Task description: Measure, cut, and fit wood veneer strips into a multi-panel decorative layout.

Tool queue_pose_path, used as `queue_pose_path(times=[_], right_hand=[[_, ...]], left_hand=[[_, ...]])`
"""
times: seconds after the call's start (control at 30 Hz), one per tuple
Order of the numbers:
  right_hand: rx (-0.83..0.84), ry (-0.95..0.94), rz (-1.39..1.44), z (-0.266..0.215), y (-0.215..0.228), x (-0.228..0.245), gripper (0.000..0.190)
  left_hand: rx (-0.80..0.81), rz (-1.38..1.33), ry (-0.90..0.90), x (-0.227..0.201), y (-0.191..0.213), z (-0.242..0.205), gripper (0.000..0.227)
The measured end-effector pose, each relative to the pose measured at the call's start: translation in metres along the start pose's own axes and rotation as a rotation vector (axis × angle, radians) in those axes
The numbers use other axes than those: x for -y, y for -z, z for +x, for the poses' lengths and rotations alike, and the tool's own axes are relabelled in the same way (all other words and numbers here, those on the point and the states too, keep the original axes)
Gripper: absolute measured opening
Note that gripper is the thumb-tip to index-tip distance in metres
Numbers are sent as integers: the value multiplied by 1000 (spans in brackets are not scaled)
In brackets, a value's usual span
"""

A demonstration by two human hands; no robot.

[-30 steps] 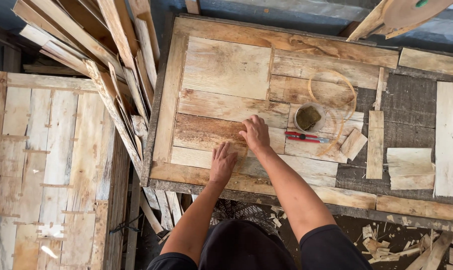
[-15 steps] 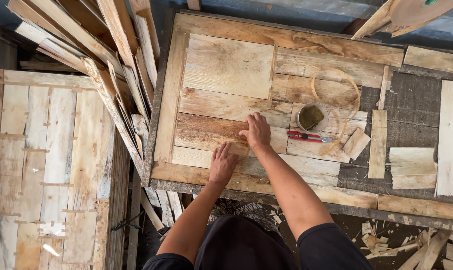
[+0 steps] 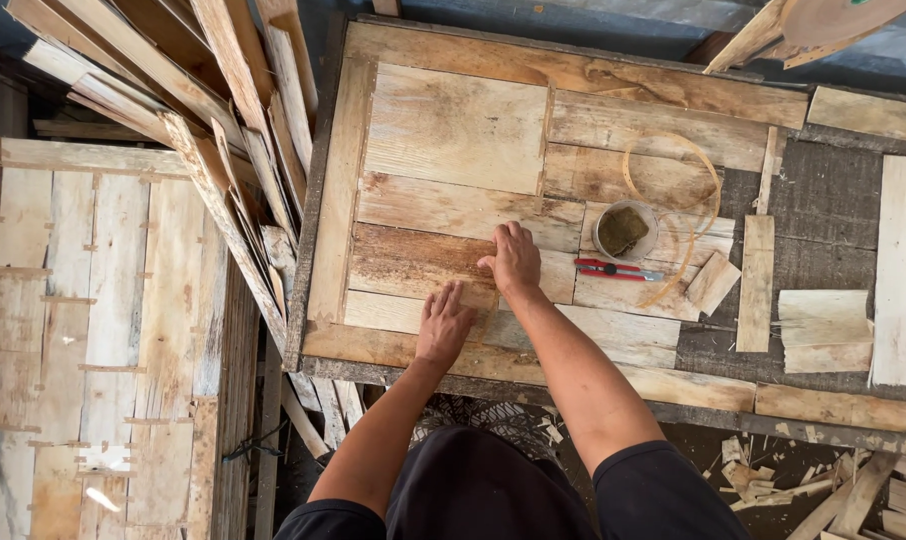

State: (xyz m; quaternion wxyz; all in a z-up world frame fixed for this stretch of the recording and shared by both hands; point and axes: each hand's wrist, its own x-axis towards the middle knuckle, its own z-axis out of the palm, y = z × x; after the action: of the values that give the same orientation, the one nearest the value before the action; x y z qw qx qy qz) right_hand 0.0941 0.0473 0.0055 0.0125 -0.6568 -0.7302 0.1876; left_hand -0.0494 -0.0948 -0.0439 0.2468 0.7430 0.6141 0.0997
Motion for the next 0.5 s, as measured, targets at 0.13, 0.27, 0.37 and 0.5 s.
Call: queue_pose_path(times=[0.13, 0.27, 0.37, 0.5], right_hand=[[4, -39, 22, -1, -1, 0, 54], [-45, 50, 98, 1, 0, -18, 54], [-96, 101, 238, -2, 3, -39, 45], [-317, 80, 390, -12, 15, -54, 25]], left_hand=[[5, -8, -14, -2, 5, 3, 20], [16, 1, 61, -12, 17, 9, 13], [-35, -13, 88, -14, 19, 13, 11], [-77, 116, 83, -11, 14, 29, 28]])
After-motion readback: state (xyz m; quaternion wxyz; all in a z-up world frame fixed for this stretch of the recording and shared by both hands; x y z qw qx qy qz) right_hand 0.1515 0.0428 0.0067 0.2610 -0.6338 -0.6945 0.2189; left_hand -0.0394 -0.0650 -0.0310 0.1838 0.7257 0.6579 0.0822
